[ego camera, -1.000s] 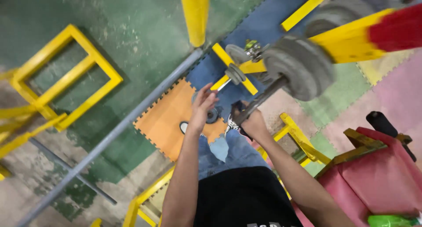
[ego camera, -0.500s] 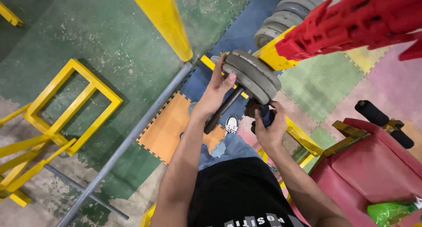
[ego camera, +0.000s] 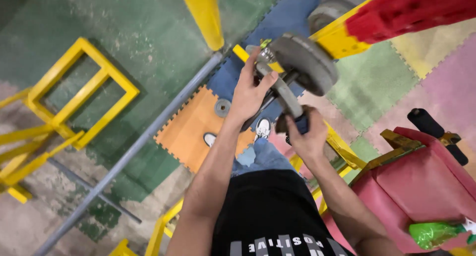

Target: Removing weight plates from a storage rack and wiping them down with a spray cleaner and cloth on a gym bench.

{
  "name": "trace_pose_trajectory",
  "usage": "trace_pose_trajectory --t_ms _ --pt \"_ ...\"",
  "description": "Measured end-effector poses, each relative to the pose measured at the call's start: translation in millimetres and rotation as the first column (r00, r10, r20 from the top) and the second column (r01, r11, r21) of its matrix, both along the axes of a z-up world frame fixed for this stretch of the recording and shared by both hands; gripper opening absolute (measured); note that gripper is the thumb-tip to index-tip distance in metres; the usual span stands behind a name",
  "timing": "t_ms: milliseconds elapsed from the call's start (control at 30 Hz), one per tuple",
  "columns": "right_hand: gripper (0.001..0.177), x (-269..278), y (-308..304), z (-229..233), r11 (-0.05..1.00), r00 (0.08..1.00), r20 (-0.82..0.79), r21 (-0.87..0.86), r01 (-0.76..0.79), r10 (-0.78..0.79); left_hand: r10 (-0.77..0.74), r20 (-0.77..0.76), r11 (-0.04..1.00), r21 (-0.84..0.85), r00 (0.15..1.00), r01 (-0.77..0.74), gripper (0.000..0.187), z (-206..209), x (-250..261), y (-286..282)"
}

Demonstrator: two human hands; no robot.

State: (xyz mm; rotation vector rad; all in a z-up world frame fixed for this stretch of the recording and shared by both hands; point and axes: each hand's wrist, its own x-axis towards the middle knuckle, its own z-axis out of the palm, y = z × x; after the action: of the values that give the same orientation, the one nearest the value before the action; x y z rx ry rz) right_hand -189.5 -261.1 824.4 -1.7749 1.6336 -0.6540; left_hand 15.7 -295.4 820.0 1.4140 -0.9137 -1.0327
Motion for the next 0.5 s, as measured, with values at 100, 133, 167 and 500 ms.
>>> trace_pose_trajectory --t_ms 100,133,167,500 --pt "0.048 25 27 17 0.879 0.938 -0.09 -0.33 -0.344 0.334 -0.022 -0.157 0.991 0.127 0.987 0.042 0.061 7 14 27" --pt "0.048 26 36 16 0.876 0.932 -0.093 -0.32 -0.362 0.352 -0.002 -0.163 0.99 0.136 0.987 0.025 0.061 0 20 39" --pt "0.046 28 45 15 0.858 0.916 -0.14 -0.321 -0.402 0.377 -0.031 -0.262 0.994 0.091 0.965 0.057 0.057 -7 26 52" --pt "0.026 58 85 -7 0.772 0.783 -0.067 -0.139 -0.621 0.618 0.215 -0.209 0.949 0.276 0.954 -0.153 0.051 -35 66 171"
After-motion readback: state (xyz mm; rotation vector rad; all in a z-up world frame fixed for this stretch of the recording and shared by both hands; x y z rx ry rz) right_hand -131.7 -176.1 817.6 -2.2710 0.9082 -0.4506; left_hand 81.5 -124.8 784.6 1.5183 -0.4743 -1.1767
